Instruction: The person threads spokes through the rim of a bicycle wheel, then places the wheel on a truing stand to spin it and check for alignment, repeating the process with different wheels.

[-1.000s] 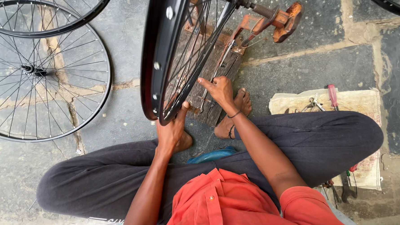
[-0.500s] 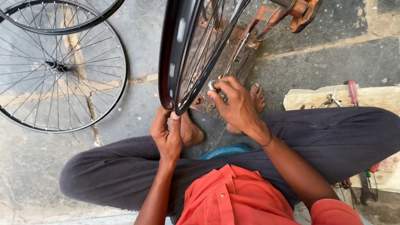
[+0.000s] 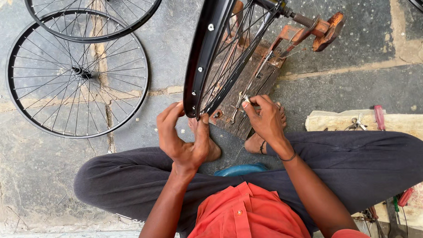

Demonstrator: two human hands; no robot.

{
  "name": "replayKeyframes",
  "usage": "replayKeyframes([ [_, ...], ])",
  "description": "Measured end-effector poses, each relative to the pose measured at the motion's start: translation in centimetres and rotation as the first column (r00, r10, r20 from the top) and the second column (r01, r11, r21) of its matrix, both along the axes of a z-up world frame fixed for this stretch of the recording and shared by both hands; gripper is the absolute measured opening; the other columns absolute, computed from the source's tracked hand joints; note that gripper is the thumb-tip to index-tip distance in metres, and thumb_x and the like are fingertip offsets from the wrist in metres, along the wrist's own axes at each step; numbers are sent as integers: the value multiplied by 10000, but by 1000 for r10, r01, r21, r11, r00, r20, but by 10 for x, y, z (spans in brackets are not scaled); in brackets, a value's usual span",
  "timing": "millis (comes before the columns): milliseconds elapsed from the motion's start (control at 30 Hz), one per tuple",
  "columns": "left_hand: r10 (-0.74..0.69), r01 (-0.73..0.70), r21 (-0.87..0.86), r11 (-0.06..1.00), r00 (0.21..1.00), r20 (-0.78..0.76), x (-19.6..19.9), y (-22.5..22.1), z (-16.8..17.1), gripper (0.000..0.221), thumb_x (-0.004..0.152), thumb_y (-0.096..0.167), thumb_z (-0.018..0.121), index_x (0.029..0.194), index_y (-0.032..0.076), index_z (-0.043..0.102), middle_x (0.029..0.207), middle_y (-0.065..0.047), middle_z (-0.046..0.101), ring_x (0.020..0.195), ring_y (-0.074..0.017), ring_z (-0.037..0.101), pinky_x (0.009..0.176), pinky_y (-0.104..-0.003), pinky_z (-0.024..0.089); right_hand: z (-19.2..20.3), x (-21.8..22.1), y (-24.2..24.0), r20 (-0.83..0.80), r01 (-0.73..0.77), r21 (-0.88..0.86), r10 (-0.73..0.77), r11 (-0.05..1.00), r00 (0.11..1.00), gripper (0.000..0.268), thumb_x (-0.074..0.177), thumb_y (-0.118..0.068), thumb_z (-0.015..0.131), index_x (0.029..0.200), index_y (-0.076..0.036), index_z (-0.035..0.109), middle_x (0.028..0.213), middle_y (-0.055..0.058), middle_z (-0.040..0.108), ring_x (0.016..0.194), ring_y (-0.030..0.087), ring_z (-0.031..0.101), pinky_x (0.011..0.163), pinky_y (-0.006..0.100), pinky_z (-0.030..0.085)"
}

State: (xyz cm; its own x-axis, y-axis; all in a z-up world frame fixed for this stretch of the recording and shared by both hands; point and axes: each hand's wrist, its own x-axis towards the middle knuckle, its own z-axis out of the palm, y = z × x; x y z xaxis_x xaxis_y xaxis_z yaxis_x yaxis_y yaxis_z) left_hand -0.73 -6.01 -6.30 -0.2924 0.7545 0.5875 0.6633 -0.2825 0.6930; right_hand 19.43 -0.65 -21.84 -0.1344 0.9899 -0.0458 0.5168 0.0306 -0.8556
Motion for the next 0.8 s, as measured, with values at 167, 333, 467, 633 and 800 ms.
replayKeyframes([
  [167, 59, -56, 126, 990, 998, -18, 10, 1, 4, 394, 954, 82, 846, 1233, 5, 578, 1297, -154, 534, 1215, -267, 603, 993, -339, 547, -5, 1, -2, -1, -23, -12, 23, 1000, 1000, 365, 1000, -337, 673, 1035, 25, 706, 1042, 166, 664, 823, 259, 732, 683, 358, 585],
  [333, 99, -82, 123, 989, 986, -134, 14, 3, 8, 208, 962, 36, 766, 1128, 5, 645, 1251, -158, 539, 1138, -262, 598, 963, -358, 550, 1, -5, -2, 24, -37, -32, 37, 999, 999, 362, 986, -341, 678, 1030, 16, 714, 1030, 156, 667, 798, 249, 723, 671, 363, 575],
  [467, 16, -62, 244, 968, 983, 184, 9, 11, 2, 204, 1116, 142, 585, 1071, -56, 562, 1242, -112, 547, 1125, -192, 623, 931, -317, 601, -8, -3, -2, 35, -22, -46, 24, 999, 999, 349, 983, -337, 678, 1007, 9, 721, 1005, 152, 678, 821, 237, 722, 670, 368, 568],
  [633, 148, -199, 126, 972, 931, 334, -19, 10, 6, 225, 1102, 106, 559, 907, -6, 553, 1092, -124, 642, 865, -138, 562, 813, -278, 504, -33, 4, 1, 73, -5, -16, 6, 1000, 997, 360, 990, -344, 686, 999, 14, 720, 1013, 172, 689, 839, 265, 713, 738, 402, 556],
  [800, -53, -12, 210, 978, 952, 302, -10, 13, 31, 234, 1085, 135, 649, 1219, -48, 591, 1223, -141, 620, 1096, -210, 628, 990, -325, 546, -51, 4, 1, 119, 4, -41, 1, 999, 993, 352, 976, -338, 704, 989, 13, 725, 976, 178, 690, 858, 293, 690, 758, 432, 536],
])
